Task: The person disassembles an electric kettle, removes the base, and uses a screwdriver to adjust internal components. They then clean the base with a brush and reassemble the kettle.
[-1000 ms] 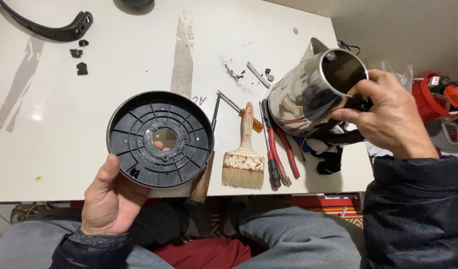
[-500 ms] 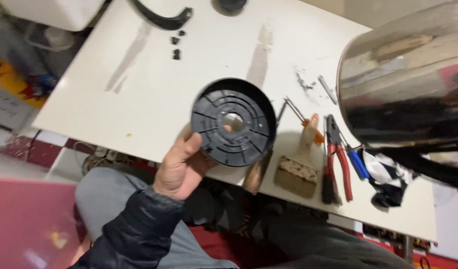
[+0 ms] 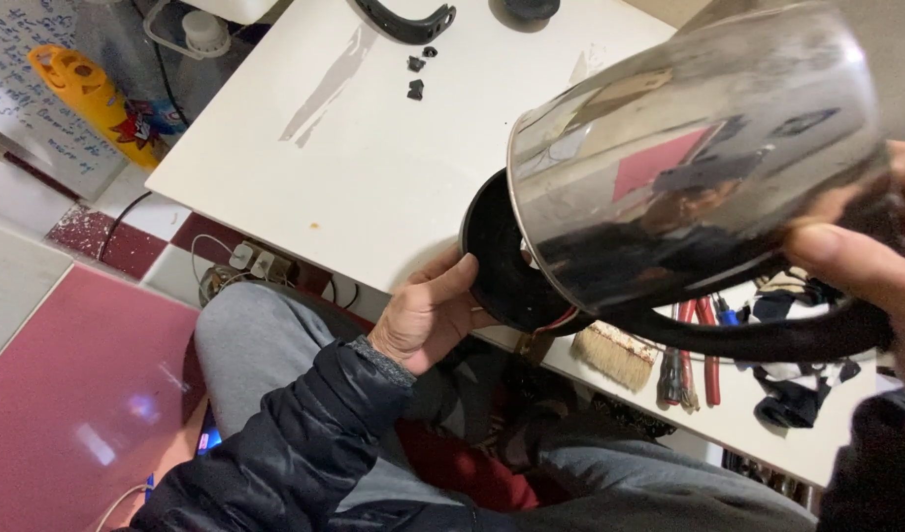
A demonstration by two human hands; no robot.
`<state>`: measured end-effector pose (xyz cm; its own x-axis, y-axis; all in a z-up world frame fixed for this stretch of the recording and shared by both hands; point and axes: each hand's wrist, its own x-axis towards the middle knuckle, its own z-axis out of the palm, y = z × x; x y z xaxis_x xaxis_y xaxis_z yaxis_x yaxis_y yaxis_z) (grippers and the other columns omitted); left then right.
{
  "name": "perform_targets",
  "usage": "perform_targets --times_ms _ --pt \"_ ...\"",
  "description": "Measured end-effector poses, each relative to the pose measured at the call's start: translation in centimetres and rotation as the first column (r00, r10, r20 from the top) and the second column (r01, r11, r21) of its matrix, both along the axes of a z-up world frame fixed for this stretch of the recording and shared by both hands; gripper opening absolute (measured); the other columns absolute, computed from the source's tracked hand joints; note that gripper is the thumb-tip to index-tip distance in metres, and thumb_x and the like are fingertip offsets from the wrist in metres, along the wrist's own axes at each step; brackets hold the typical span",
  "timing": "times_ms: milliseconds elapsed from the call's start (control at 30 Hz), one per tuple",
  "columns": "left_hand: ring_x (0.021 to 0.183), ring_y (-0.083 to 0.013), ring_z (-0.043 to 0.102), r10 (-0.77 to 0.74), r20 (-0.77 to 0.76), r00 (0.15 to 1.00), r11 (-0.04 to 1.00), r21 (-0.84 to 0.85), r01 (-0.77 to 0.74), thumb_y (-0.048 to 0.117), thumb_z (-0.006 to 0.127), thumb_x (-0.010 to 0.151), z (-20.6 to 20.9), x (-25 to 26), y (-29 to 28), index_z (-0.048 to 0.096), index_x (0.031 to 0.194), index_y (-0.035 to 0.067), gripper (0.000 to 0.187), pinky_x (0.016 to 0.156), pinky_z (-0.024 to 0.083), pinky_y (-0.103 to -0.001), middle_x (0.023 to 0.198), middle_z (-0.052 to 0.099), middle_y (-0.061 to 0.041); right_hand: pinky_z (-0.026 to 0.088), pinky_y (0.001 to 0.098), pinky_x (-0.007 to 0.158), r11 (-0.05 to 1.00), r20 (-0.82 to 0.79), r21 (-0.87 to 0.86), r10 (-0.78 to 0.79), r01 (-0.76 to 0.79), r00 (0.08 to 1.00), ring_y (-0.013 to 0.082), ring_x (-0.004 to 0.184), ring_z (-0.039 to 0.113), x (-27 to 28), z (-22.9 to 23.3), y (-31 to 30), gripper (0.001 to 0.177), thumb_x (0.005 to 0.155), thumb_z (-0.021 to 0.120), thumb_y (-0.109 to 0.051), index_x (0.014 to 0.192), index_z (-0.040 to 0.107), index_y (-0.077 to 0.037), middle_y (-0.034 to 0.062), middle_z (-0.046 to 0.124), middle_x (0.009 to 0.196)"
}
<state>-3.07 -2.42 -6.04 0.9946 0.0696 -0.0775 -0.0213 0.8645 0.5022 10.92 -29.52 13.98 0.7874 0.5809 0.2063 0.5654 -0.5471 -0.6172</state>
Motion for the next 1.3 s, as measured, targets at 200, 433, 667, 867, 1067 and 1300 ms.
perform_targets --times_ms 200,433,667,867,1067,1300 --pt "0.113 -0.027 0.064 -0.02 0.064 0.998 0.999 -0.024 0.022 0.028 0.069 0.096 -0.4 -0.6 -0.4 0.059 0.133 0.002 0.047 0.093 0.06 -0.054 0.114 0.067 -0.005 0.052 0.0329 0.105 0.984 -0.113 0.063 -0.161 0.169 0.98 0.0232 0.12 0.064 -3.7 0.7 3.7 0.036 0.085 0.071 -0.01 0.115 0.053 -0.001 0.0118 0.057 0.143" --pt "0.117 -0.0312 0.066 0.006 -0.036 0.999 1.0 0.026 -0.005 0.028 0.066 0.094 1.1 -1.1 -0.8 0.057 0.135 -0.002 0.051 0.095 0.059 -0.047 0.127 0.068 -0.02 0.057 0.0407 0.087 0.997 0.072 -0.042 -0.059 0.062 0.996 0.0305 0.131 0.055 -4.4 -0.2 4.9 0.037 0.078 0.086 -0.006 0.108 0.067 0.005 0.0218 0.054 0.137" --pt "0.11 -0.0265 0.068 0.032 -0.027 0.999 0.998 0.059 -0.03 0.029 0.063 0.099 -0.5 -0.8 -1.4 0.066 0.124 -0.001 0.039 0.091 0.062 -0.045 0.123 0.07 -0.015 0.054 0.0383 0.083 0.996 0.176 -0.087 -0.012 0.027 0.984 0.0293 0.125 0.058 -5.0 -0.4 5.5 0.039 0.08 0.089 -0.009 0.112 0.07 0.004 0.0218 0.06 0.133" --pt "0.126 -0.0324 0.062 0.038 -0.043 0.998 0.995 0.094 -0.034 0.031 0.059 0.097 1.6 -0.8 -1.1 0.057 0.135 -0.005 0.053 0.1 0.057 -0.048 0.134 0.064 -0.022 0.047 0.0387 0.089 0.994 0.156 -0.05 -0.091 0.1 0.984 0.0272 0.128 0.056 -4.6 -1.0 5.0 0.034 0.083 0.09 -0.013 0.111 0.072 -0.003 0.0182 0.059 0.134" --pt "0.114 -0.032 0.067 0.228 -0.238 0.944 0.972 0.114 -0.206 0.026 0.063 0.095 -0.2 -0.4 0.3 0.06 0.114 0.001 0.032 0.094 0.059 -0.049 0.123 0.07 -0.021 0.051 0.0228 0.106 0.961 -0.12 0.174 -0.197 0.216 0.973 0.0137 0.12 0.066 -3.0 -2.4 3.7 0.03 0.097 0.075 -0.01 0.118 0.054 -0.008 0.0024 0.062 0.129" --pt "0.118 -0.0224 0.064 0.332 -0.298 0.895 0.917 0.325 -0.232 0.023 0.059 0.095 1.8 -0.3 1.3 0.055 0.142 0.011 0.049 0.088 0.057 -0.043 0.134 0.067 -0.008 0.063 0.0235 0.09 0.911 -0.287 0.217 -0.284 0.351 0.915 0.0095 0.103 0.07 -1.1 -3.5 2.5 0.03 0.103 0.071 -0.026 0.124 0.051 -0.019 -0.0048 0.065 0.117"
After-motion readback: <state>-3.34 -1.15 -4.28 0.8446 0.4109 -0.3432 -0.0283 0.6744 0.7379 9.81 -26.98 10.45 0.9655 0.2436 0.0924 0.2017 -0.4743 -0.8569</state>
